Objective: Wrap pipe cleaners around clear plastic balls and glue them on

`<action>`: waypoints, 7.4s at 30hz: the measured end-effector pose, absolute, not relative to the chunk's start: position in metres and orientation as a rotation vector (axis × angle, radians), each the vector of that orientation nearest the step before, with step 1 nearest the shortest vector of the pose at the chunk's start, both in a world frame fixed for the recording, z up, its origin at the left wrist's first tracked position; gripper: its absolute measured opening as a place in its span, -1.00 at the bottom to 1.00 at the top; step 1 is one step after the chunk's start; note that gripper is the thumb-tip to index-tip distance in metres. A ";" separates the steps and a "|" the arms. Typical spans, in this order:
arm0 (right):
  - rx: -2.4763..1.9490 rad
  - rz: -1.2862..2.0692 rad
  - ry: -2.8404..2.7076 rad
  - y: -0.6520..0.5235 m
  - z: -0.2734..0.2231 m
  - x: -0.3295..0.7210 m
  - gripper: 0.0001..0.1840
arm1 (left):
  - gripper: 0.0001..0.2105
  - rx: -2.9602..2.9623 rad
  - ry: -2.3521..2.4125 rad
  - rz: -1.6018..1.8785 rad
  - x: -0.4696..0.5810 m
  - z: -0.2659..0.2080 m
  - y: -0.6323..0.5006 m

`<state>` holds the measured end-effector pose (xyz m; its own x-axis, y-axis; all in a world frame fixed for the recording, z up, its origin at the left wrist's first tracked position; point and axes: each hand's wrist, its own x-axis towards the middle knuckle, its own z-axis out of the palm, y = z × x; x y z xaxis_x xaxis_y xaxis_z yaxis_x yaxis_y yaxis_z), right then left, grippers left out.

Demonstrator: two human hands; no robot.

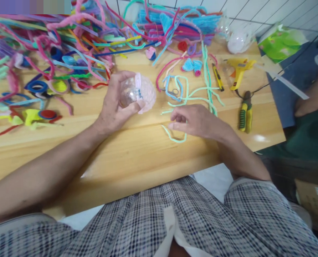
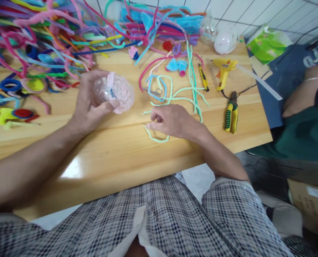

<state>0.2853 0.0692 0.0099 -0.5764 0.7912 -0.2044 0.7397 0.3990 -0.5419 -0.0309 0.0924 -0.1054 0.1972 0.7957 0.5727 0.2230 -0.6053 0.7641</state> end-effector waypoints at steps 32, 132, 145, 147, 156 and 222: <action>-1.038 0.645 -1.638 0.148 0.110 0.315 -0.77 | -0.39 2.013 1.011 1.422 -0.013 -0.094 0.084; -0.984 1.002 -2.029 0.115 0.000 0.213 -0.51 | -0.34 2.015 0.959 1.409 -0.010 -0.084 0.079; -1.028 1.040 -1.964 0.109 -0.003 0.213 -0.44 | -0.39 2.005 0.935 1.404 -0.010 -0.083 0.080; -1.047 1.025 -1.962 0.110 -0.005 0.213 -0.42 | -0.39 2.010 0.924 1.416 -0.010 -0.083 0.080; -1.115 0.813 -2.049 0.115 -0.011 0.223 -0.47 | -0.37 2.016 0.936 1.381 -0.012 -0.083 0.079; -1.064 1.031 -2.089 0.122 -0.008 0.231 -0.49 | -0.31 2.005 0.992 1.421 -0.005 -0.085 0.082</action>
<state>0.2307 0.1220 -0.0075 -0.5195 0.8429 0.1403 0.4015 0.3857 -0.8307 -0.0047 0.0825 -0.0851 0.1951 0.7861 0.5865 0.2801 -0.6178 0.7348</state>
